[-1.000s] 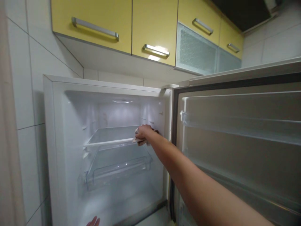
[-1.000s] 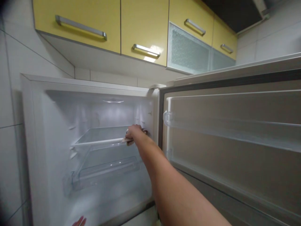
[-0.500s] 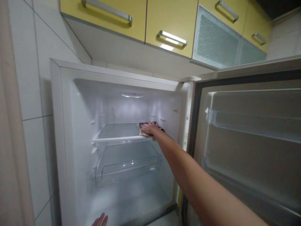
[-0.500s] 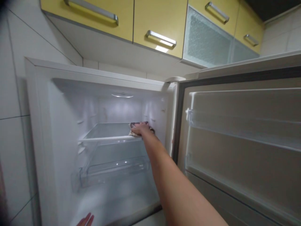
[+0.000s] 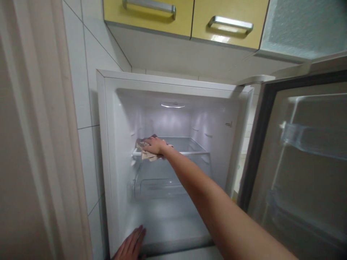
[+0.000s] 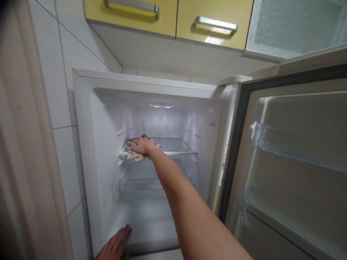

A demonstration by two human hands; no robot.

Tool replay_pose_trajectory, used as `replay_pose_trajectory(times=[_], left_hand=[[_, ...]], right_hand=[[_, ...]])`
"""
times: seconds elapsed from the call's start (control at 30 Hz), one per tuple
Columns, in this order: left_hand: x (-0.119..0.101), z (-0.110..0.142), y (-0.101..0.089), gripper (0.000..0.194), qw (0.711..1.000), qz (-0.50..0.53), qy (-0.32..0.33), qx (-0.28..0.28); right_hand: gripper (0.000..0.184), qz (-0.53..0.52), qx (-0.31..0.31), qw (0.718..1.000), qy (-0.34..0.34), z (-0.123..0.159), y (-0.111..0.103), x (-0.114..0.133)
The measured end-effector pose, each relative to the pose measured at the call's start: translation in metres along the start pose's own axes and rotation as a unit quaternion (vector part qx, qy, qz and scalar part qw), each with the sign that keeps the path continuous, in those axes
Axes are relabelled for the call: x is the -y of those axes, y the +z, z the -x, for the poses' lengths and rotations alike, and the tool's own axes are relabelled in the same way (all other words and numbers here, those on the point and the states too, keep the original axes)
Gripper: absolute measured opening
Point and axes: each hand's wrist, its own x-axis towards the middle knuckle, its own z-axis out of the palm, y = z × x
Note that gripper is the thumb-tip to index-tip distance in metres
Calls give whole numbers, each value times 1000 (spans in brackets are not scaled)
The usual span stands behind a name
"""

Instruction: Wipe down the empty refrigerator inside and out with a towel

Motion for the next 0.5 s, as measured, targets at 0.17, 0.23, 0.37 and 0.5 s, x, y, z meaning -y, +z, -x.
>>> replay_pose_trajectory(times=[0.17, 0.23, 0.37, 0.5], left_hand=[[-7, -15, -25, 85, 1000, 5, -4, 15], [-7, -17, -28, 85, 1000, 4, 0, 18], [-5, -16, -26, 84, 1000, 6, -6, 19], [-5, -15, -25, 84, 1000, 12, -7, 23]], right_hand=[[56, -16, -13, 999, -30, 49, -17, -43], [54, -6, -24, 1000, -4, 65, -24, -69], [54, 30, -46, 993, 102, 87, -34, -106], [52, 62, -50, 977, 197, 89, -35, -94]])
